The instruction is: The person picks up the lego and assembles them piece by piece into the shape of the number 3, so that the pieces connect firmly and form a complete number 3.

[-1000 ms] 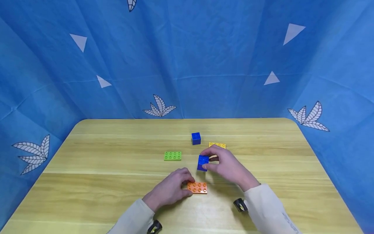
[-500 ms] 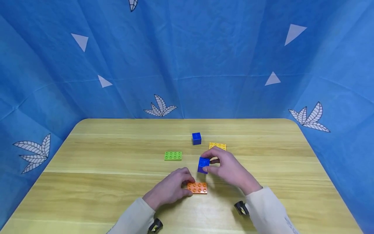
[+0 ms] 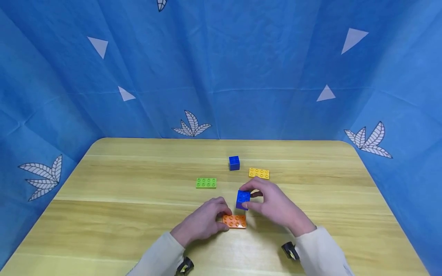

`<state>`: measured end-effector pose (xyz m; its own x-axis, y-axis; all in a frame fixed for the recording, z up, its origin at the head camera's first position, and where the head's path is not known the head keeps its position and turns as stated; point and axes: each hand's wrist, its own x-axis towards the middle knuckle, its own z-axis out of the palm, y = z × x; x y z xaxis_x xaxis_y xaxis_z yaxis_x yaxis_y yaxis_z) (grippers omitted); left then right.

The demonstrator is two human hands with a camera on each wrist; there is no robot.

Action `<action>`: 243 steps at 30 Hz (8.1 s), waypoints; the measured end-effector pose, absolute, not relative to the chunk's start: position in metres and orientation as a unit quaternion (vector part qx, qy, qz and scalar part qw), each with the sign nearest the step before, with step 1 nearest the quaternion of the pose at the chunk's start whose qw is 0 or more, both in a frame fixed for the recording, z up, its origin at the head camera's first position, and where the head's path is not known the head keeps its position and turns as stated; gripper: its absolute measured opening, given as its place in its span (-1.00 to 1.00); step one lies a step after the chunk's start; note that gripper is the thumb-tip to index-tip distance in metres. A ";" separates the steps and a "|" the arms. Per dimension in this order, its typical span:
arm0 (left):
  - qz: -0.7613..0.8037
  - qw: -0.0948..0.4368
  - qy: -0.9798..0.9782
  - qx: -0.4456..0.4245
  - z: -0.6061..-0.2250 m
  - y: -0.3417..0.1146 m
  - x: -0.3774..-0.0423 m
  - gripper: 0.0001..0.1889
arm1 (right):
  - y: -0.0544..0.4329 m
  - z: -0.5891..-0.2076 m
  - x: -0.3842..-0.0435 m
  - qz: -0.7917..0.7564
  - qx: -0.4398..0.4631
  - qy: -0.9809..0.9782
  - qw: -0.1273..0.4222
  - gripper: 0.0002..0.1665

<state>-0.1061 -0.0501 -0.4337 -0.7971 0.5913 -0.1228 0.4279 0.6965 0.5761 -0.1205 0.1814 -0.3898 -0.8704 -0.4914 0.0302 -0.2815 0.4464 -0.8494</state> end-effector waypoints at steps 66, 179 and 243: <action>0.291 0.163 0.902 0.275 -0.432 -0.051 -0.110 -0.72 | 0.177 -0.414 -0.101 -0.460 -0.331 0.815 0.124 -0.65; 0.447 0.146 0.849 0.242 -0.414 -0.077 -0.135 -0.66 | 0.175 -0.423 -0.102 -0.464 -0.258 0.826 0.190 -0.74; 0.222 0.093 0.951 0.195 -0.427 -0.115 -0.184 -0.60 | 0.174 -0.417 -0.107 -0.445 -0.237 0.838 0.210 -0.74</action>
<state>-0.1841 -0.1154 -0.4266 -0.9069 0.4115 -0.0908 0.3285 0.8253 0.4594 -0.1070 0.1735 -0.4172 -0.7991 -0.5846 -0.1404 -0.2111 0.4915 -0.8449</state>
